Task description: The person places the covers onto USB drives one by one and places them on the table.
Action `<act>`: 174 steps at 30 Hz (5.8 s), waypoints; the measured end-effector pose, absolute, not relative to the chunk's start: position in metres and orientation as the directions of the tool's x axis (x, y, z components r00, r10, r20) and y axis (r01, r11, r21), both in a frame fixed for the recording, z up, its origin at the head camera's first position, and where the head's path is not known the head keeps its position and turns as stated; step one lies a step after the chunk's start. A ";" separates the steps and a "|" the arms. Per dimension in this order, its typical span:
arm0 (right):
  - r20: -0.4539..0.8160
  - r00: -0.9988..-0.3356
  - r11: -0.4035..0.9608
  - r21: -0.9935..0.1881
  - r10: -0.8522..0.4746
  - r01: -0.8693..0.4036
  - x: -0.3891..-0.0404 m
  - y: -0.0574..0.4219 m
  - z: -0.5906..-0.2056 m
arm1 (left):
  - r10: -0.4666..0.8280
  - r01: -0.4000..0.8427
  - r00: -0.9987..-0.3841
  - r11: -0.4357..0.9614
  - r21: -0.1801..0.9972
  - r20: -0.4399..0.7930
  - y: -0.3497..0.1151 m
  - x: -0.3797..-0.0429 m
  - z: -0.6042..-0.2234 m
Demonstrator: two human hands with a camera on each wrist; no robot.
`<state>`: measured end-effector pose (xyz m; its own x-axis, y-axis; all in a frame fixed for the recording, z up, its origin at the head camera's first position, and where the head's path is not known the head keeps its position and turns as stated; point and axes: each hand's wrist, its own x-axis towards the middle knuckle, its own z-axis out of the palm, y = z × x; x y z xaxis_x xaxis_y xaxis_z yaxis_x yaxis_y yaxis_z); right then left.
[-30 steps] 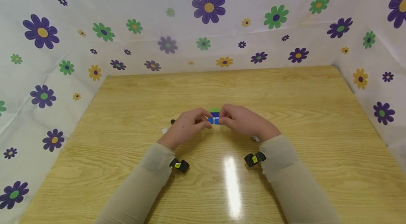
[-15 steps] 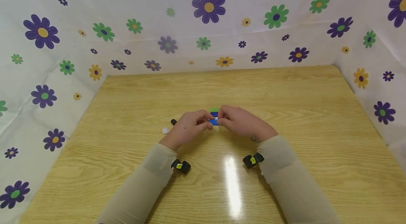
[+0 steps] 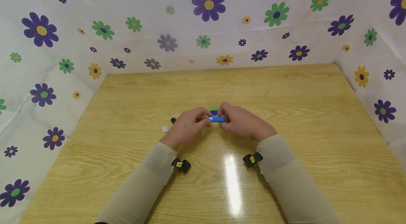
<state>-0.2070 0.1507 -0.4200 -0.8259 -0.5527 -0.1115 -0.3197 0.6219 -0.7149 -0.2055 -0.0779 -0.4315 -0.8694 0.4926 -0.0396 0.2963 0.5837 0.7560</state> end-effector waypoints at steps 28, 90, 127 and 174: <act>-0.135 -0.896 0.817 -0.484 -0.424 -0.313 -0.210 0.146 -0.439 | 0.302 0.177 -0.951 0.691 0.701 -0.058 -0.130 -0.225 -0.415; -0.271 -0.895 0.850 -0.493 -0.354 -0.187 -0.208 0.212 -0.401 | 0.431 0.236 -0.899 0.617 0.751 -0.071 -0.118 -0.222 -0.424; -0.308 -0.851 0.799 -0.569 -0.425 -0.194 -0.212 0.217 -0.406 | 0.517 0.192 -0.844 0.536 0.822 -0.140 -0.101 -0.217 -0.435; -0.079 -0.808 0.581 -0.736 -0.583 -0.348 -0.206 0.152 -0.414 | 0.595 0.198 -0.795 0.439 0.876 -0.119 -0.084 -0.208 -0.439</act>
<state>-0.2057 0.1522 -0.4140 -0.8085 -0.5832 -0.0787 -0.3477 0.5813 -0.7357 -0.2081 -0.0841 -0.4386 -0.7953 0.5945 -0.1185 0.1978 0.4393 0.8763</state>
